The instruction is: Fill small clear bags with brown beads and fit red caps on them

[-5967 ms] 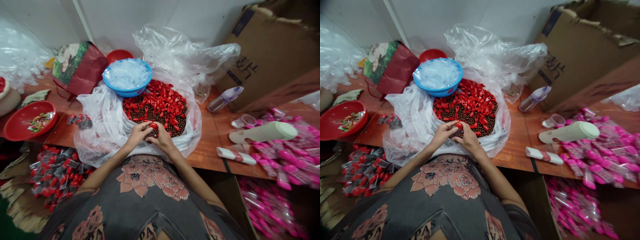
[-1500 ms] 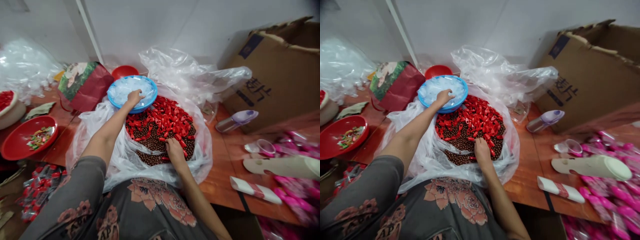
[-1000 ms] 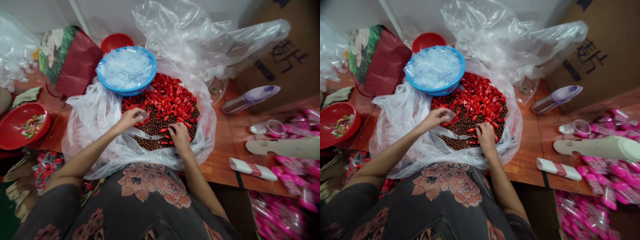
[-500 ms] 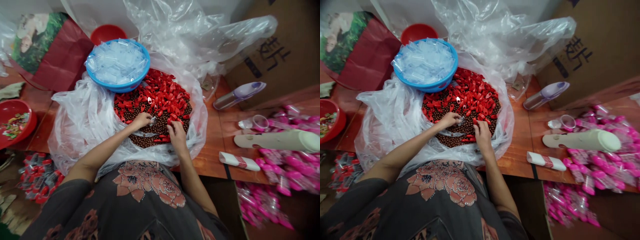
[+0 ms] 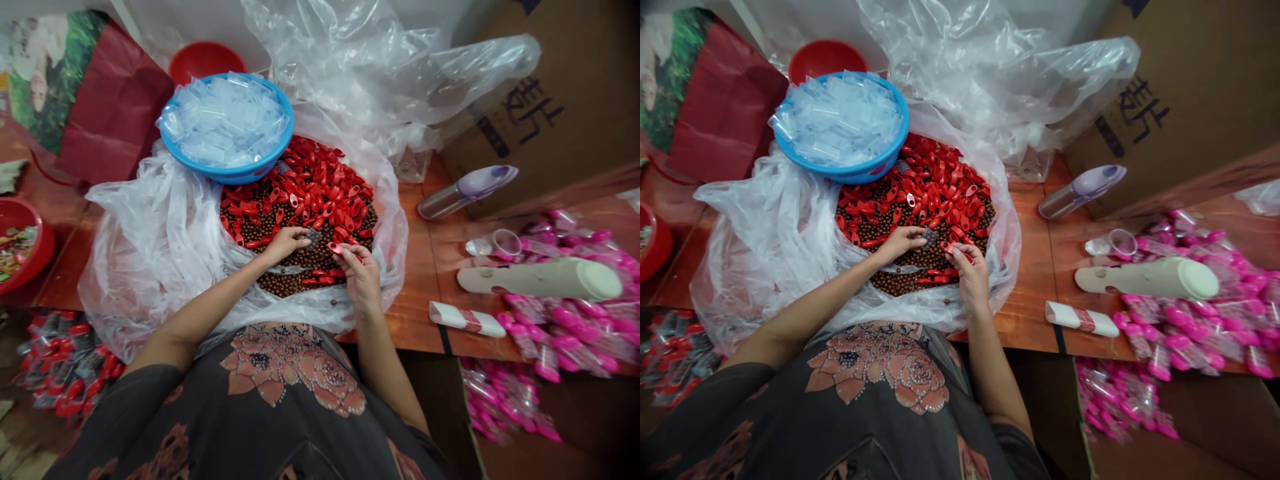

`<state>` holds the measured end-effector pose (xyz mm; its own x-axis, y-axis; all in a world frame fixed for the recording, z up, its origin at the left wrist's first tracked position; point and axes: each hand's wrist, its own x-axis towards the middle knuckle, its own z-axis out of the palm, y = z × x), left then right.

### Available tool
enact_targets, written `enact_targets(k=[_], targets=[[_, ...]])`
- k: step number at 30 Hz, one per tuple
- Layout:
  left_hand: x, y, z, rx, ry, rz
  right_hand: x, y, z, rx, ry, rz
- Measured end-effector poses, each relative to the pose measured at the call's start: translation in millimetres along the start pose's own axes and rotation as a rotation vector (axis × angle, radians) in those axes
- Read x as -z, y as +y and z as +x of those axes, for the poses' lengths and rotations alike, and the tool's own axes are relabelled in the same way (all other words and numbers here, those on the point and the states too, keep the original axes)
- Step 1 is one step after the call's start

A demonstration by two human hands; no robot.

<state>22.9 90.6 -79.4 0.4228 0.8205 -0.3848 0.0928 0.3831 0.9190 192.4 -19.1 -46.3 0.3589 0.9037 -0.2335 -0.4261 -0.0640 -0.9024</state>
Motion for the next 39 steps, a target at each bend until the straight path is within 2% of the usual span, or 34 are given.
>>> enact_targets(k=[6,10,16,18,21,24,27,30,33,36,39], targets=[[-1.2,-7,5,-0.041,0.004,0.075,0,3,2,-0.053,0.034,-0.029],[-5.0,-11,7,-0.164,0.034,0.219,1,4,3,-0.107,0.048,-0.032],[-10.4,-8,8,-0.196,0.051,0.318,1,7,-1,-0.073,0.058,-0.126],[-10.7,-7,8,-0.167,0.041,0.252,1,7,-2,-0.034,0.073,-0.145],[-8.7,-3,5,-0.118,-0.011,0.028,1,4,-1,-0.003,0.086,-0.117],[-4.3,3,-6,-0.124,-0.083,-0.137,4,-2,1,-0.047,0.031,-0.058],[0.4,10,-22,-0.176,-0.124,-0.204,5,-6,2,-0.073,-0.043,-0.078],[2.7,17,-40,-0.217,-0.153,-0.23,0,-10,0,-0.022,-0.071,-0.172],[2.0,20,-53,-0.234,-0.168,-0.201,-10,-14,-3,0.089,-0.057,-0.254],[-0.6,20,-60,-0.282,-0.132,-0.12,-21,-22,-6,0.2,-0.051,-0.366],[-3.5,20,-66,-0.351,-0.075,-0.033,-29,-30,-7,0.289,-0.138,-0.562]])
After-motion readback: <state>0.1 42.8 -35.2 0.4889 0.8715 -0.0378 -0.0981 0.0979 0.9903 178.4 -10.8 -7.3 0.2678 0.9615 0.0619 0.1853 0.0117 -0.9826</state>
